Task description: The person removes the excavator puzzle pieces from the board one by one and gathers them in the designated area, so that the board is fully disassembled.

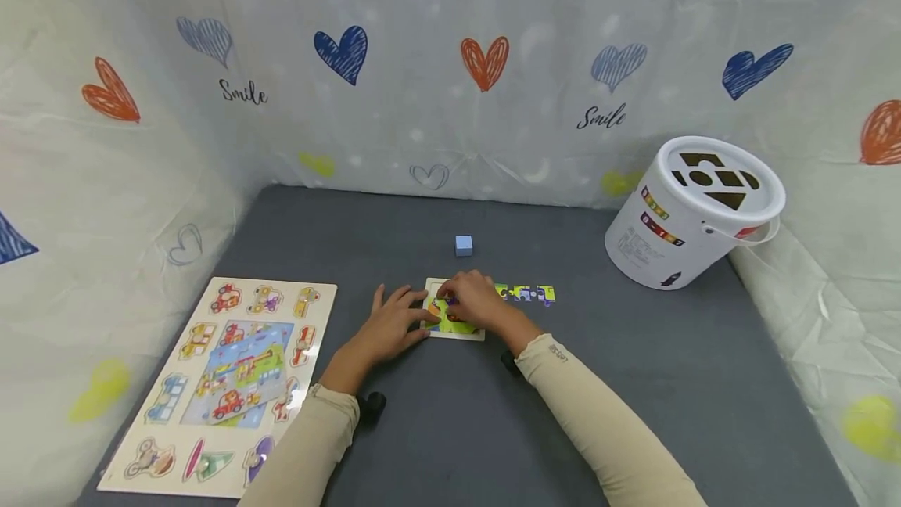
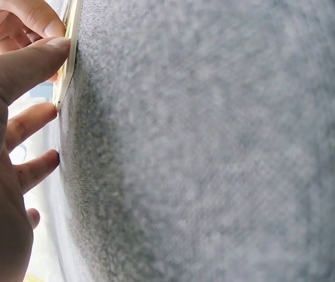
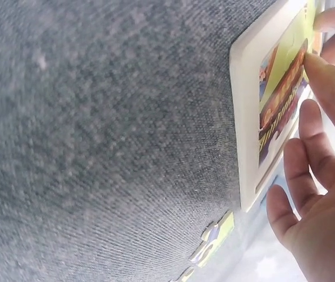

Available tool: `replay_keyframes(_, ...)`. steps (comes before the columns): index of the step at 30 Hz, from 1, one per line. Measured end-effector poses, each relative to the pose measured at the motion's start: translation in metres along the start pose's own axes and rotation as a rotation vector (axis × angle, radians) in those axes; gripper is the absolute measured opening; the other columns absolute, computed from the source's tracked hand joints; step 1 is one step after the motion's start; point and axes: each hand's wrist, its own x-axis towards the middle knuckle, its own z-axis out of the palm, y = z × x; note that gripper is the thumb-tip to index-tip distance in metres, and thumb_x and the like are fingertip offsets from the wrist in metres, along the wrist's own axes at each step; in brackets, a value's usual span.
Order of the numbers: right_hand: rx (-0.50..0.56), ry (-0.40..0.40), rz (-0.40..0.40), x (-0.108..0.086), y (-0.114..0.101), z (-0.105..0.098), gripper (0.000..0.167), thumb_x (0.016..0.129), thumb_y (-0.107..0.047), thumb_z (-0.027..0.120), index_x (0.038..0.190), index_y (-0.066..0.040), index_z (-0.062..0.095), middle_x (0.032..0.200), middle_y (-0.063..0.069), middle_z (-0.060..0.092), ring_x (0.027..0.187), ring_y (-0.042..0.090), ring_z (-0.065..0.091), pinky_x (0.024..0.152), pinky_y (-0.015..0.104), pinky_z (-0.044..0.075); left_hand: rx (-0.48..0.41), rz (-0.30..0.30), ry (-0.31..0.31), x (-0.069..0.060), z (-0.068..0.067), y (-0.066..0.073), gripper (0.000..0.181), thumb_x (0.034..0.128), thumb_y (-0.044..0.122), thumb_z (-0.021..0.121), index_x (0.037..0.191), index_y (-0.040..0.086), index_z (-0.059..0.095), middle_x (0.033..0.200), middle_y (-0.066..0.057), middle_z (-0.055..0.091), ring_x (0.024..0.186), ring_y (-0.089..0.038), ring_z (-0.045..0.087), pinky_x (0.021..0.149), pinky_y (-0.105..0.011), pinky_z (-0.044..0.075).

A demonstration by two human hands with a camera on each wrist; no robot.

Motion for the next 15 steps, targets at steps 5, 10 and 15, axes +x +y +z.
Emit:
replay_keyframes(5,0.028,0.002,0.022,0.0004,0.0003,-0.0056,0.025,0.089,-0.019,0.071,0.114,-0.021,0.07,0.106,0.003,0.065,0.101,0.025,0.056,0.08,0.043,0.041,-0.004,-0.003,0.002,0.0036,-0.0021,-0.0002,0.024,0.0902,0.035,0.069,0.113,0.028,0.073,0.144,-0.006,0.05,0.139,-0.036,0.035,0.11,-0.072,0.011)
replay_keyframes(10,0.046,0.031,0.027,-0.002,-0.0025,-0.0069,0.022,0.087,-0.016,0.073,0.109,-0.02,0.069,0.105,0.002,0.065,0.105,0.026,0.054,0.086,0.046,0.04,-0.001,0.001,0.003,0.0041,-0.0017,-0.0003,0.025,0.0901,0.035,0.069,0.113,0.028,0.073,0.143,-0.006,0.05,0.139,-0.037,0.035,0.109,-0.072,0.013)
replay_keyframes(15,0.036,0.103,-0.011,-0.0061,-0.0064,-0.0026,0.017,0.086,-0.013,0.073,0.101,-0.019,0.068,0.098,-0.002,0.067,0.099,0.023,0.057,0.089,0.05,0.041,-0.008,0.002,-0.001,0.0002,-0.0015,0.0,0.023,0.0902,0.035,0.068,0.111,0.029,0.073,0.143,-0.007,0.051,0.139,-0.038,0.035,0.109,-0.072,0.014)
